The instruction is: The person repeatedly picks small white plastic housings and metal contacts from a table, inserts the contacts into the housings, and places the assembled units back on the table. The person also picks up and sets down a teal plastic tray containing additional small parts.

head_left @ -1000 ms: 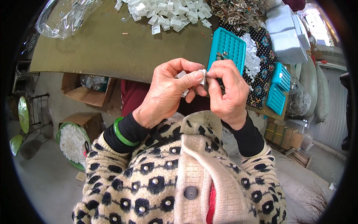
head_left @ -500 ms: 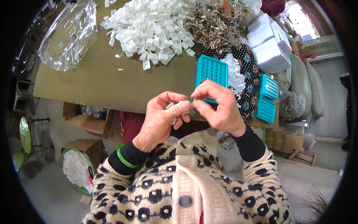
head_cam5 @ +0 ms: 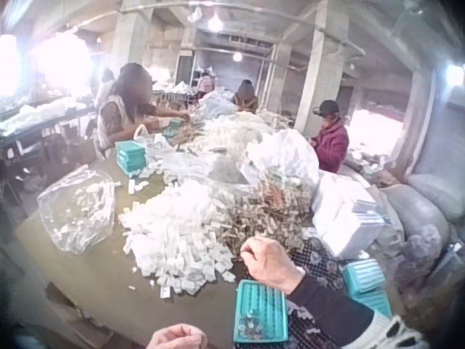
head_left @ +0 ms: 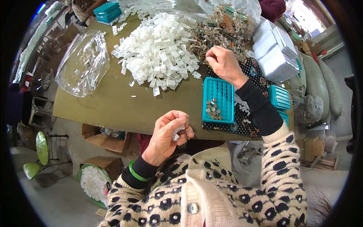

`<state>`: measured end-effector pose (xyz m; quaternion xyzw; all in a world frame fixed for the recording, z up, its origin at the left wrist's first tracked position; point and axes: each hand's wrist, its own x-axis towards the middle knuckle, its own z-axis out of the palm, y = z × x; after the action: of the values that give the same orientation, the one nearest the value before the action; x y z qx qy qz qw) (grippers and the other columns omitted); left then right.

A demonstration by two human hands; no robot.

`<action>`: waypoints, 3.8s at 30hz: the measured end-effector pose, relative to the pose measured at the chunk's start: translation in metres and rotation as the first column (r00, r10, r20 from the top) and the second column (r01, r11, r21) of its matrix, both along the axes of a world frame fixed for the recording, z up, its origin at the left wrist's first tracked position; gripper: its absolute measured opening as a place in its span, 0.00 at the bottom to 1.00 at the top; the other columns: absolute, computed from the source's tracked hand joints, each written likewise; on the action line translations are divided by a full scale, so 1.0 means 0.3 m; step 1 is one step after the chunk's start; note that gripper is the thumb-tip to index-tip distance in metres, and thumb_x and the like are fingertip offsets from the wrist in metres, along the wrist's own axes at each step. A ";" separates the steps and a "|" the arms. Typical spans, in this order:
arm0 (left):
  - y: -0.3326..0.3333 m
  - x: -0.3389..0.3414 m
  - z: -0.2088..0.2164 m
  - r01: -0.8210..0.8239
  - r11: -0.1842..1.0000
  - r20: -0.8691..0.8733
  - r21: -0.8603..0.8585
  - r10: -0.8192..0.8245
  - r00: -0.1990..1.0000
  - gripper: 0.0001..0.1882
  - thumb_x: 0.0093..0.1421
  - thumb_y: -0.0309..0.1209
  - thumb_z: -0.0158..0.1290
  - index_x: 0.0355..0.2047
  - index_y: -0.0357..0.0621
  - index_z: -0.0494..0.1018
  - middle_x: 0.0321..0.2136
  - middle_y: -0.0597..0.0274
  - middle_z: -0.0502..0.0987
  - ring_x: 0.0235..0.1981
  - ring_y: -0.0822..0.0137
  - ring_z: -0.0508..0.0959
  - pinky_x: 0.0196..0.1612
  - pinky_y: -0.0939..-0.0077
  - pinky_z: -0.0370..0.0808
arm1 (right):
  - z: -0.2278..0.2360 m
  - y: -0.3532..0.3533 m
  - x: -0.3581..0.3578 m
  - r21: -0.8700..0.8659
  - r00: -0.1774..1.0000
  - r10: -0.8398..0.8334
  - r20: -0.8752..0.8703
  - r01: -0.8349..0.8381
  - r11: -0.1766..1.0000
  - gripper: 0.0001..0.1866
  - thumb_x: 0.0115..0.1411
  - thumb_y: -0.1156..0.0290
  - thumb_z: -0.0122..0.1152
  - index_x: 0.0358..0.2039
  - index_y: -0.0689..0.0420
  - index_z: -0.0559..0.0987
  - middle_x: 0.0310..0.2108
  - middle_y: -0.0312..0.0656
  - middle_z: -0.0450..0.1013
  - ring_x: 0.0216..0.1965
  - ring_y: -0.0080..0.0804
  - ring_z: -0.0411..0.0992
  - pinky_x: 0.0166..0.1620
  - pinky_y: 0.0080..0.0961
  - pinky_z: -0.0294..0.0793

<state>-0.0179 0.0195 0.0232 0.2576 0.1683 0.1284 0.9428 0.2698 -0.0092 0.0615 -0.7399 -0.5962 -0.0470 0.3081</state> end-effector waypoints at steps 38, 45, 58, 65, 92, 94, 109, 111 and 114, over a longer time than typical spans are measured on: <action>0.028 0.168 0.139 -0.271 0.882 -0.081 0.386 0.325 0.942 0.14 0.60 0.26 0.59 0.45 0.35 0.74 0.27 0.60 0.79 0.21 0.78 0.74 0.16 0.88 0.66 | 0.064 -0.129 -0.384 0.227 0.527 0.123 -0.841 0.138 0.964 0.09 0.61 0.78 0.61 0.42 0.64 0.76 0.33 0.39 0.77 0.31 0.20 0.75 0.34 0.15 0.74; 0.030 0.130 0.123 -0.244 0.726 -0.145 0.642 0.428 0.892 0.09 0.58 0.24 0.59 0.39 0.34 0.77 0.23 0.67 0.77 0.18 0.82 0.72 0.18 0.88 0.67 | 0.119 -0.208 -0.425 0.245 0.950 0.057 0.306 -0.136 0.960 0.26 0.49 0.80 0.57 0.52 0.65 0.72 0.46 0.50 0.72 0.48 0.45 0.71 0.54 0.41 0.67; 0.040 0.048 0.092 -0.190 0.979 -0.030 0.071 0.192 0.981 0.04 0.59 0.24 0.57 0.35 0.37 0.75 0.23 0.61 0.77 0.20 0.75 0.76 0.16 0.84 0.69 | 0.026 -0.215 -0.480 0.170 0.975 0.162 -0.151 -0.136 0.976 0.13 0.50 0.84 0.59 0.37 0.60 0.73 0.28 0.44 0.70 0.28 0.44 0.71 0.30 0.35 0.71; 0.029 0.011 0.069 -0.179 0.982 -0.062 0.058 0.183 0.981 0.03 0.61 0.26 0.56 0.32 0.40 0.74 0.24 0.62 0.76 0.21 0.76 0.75 0.15 0.85 0.68 | 0.022 -0.196 -0.484 0.174 0.979 0.196 0.048 -0.202 0.964 0.11 0.48 0.86 0.64 0.32 0.61 0.75 0.25 0.43 0.72 0.24 0.39 0.72 0.26 0.29 0.70; 0.157 -0.031 0.047 -0.135 0.600 -0.186 0.789 0.443 0.877 0.12 0.60 0.32 0.60 0.40 0.37 0.78 0.25 0.70 0.76 0.21 0.82 0.73 0.19 0.90 0.66 | 0.020 -0.022 -0.466 0.057 0.836 0.100 -0.540 -0.083 0.995 0.02 0.59 0.79 0.56 0.34 0.62 0.74 0.26 0.44 0.74 0.23 0.30 0.73 0.27 0.26 0.71; 0.175 -0.006 0.038 -0.096 0.562 -0.211 0.822 0.457 0.864 0.11 0.58 0.30 0.59 0.37 0.34 0.79 0.22 0.68 0.76 0.21 0.81 0.72 0.23 0.86 0.68 | 0.001 0.029 -0.446 0.000 0.839 0.027 -0.543 -0.032 0.999 0.03 0.61 0.77 0.55 0.34 0.63 0.73 0.25 0.45 0.75 0.21 0.32 0.75 0.26 0.28 0.73; 0.205 0.101 -0.057 -0.032 0.335 -0.182 0.942 0.589 0.787 0.14 0.54 0.32 0.59 0.36 0.31 0.77 0.23 0.50 0.79 0.24 0.60 0.79 0.32 0.68 0.75 | -0.096 0.065 -0.407 -0.033 0.657 -0.015 -0.754 -0.014 0.999 0.04 0.65 0.75 0.53 0.38 0.62 0.74 0.34 0.40 0.76 0.34 0.22 0.74 0.37 0.20 0.75; 0.203 0.096 -0.050 -0.057 0.356 -0.177 0.933 0.588 0.789 0.14 0.54 0.31 0.60 0.36 0.31 0.77 0.23 0.53 0.79 0.23 0.65 0.78 0.31 0.71 0.74 | -0.093 0.064 -0.416 0.008 0.588 0.014 -0.809 -0.013 1.000 0.05 0.65 0.75 0.54 0.38 0.62 0.74 0.34 0.40 0.76 0.35 0.22 0.74 0.39 0.20 0.74; 0.189 0.095 -0.030 -0.159 0.445 -0.150 0.881 0.583 0.799 0.12 0.55 0.29 0.61 0.36 0.31 0.77 0.23 0.58 0.79 0.23 0.72 0.77 0.27 0.78 0.73 | -0.077 0.048 -0.442 0.071 0.444 0.063 -0.894 0.002 0.997 0.05 0.64 0.75 0.54 0.38 0.63 0.74 0.34 0.40 0.76 0.35 0.23 0.74 0.40 0.21 0.74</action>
<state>0.0106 0.0762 0.0141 0.6503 0.3451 0.3413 0.5844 0.1373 0.0051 0.0384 -0.6327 -0.3558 0.3373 0.5994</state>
